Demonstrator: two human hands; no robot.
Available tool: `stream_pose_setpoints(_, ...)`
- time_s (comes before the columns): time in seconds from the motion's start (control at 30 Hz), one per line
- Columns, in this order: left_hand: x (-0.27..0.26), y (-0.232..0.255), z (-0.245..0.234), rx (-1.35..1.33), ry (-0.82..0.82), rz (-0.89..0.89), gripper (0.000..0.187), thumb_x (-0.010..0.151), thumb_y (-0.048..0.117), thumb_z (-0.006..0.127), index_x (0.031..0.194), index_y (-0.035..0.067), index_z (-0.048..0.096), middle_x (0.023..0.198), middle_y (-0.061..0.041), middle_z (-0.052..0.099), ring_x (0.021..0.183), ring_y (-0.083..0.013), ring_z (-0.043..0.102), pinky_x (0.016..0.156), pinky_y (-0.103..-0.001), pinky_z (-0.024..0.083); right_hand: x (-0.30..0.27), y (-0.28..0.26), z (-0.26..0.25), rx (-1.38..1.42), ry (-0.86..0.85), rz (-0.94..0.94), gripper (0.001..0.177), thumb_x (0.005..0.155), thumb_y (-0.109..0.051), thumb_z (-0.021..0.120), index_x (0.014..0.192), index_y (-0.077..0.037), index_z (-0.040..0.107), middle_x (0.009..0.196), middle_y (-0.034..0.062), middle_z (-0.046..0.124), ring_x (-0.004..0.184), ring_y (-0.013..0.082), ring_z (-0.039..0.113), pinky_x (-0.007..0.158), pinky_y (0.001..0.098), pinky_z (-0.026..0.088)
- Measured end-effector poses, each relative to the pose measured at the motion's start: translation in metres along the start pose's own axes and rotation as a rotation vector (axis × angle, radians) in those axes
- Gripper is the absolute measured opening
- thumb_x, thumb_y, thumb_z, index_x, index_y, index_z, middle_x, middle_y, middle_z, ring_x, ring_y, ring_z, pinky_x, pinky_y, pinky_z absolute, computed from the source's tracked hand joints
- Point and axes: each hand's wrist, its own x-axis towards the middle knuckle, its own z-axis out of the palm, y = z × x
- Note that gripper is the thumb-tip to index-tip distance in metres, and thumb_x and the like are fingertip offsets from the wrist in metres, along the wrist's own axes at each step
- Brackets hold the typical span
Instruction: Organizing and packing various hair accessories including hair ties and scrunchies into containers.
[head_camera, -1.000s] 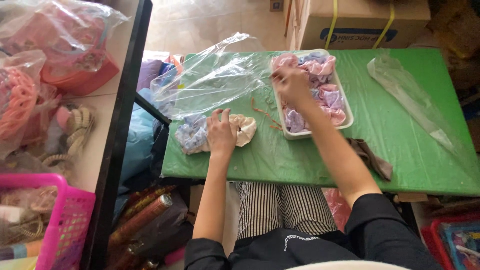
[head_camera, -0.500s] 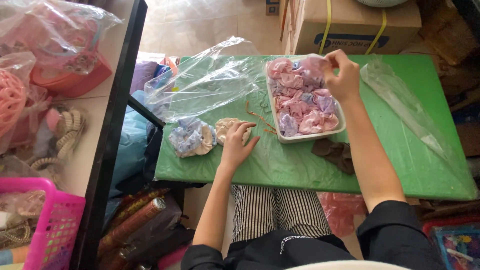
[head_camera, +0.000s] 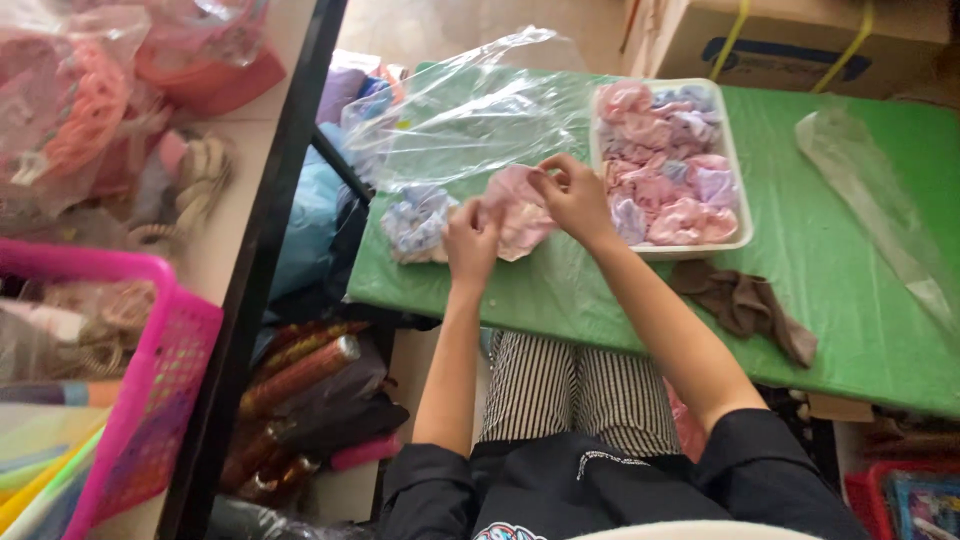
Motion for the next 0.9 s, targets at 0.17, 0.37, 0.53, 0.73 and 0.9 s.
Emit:
stream_pose_setpoints(0.17,0.012,-0.009,-0.02,0.595,0.022,0.251,0.027,0.089,0.014,0.074,0.114,0.006,0.071,0.109,-0.017,0.071,0.105,-0.039,0.066,0.092,-0.047,0.054,0.014,0.046,0.05,-0.345,0.08,-0.019,0.03,0.09,-0.035,0.077,0.102,-0.008,0.074,0.083,0.0155,0.076,0.077,0.0323,0.075,0.072,0.0438,0.057)
stream_pose_setpoints(0.37,-0.01,0.012,-0.017,0.535,-0.155,0.396,0.043,0.089,0.018,0.069,0.131,0.008,0.067,0.137,-0.013,0.065,0.12,-0.0358,0.062,0.102,-0.044,0.049,-0.006,0.033,0.044,-0.474,0.102,-0.2,0.027,0.089,-0.027,0.073,0.109,-0.009,0.074,0.105,0.0186,0.07,0.094,0.0399,0.069,0.081,0.0495,0.055)
stream_pose_setpoints(0.53,-0.014,-0.035,0.003,0.699,-0.248,0.468,0.047,0.094,0.024,0.067,0.138,0.007,0.063,0.141,-0.013,0.062,0.129,-0.0307,0.059,0.111,-0.049,0.04,-0.014,0.061,0.042,-0.631,-0.052,-0.204,0.019,0.091,-0.025,0.071,0.105,-0.014,0.076,0.103,0.0145,0.07,0.099,0.0372,0.069,0.087,0.0476,0.055)
stream_pose_setpoints(0.73,-0.013,-0.037,0.006,0.729,-0.225,0.45,0.049,0.092,0.025,0.067,0.138,0.009,0.063,0.142,-0.014,0.061,0.13,-0.031,0.057,0.112,-0.052,0.037,-0.027,0.02,-0.009,-0.492,-0.078,-0.367,0.022,0.087,-0.015,0.07,0.107,-0.011,0.077,0.102,0.0127,0.073,0.094,0.031,0.071,0.086,0.0422,0.057)
stream_pose_setpoints(0.9,-0.013,0.0,-0.006,0.613,-0.223,0.421,0.053,0.09,0.021,0.068,0.138,0.003,0.06,0.144,-0.018,0.057,0.129,-0.0373,0.056,0.11,-0.051,0.041,0.003,0.014,-0.108,-0.375,0.017,-0.209,0.025,0.085,-0.014,0.072,0.108,-0.01,0.076,0.103,0.0112,0.076,0.09,0.0232,0.075,0.083,0.0366,0.06)
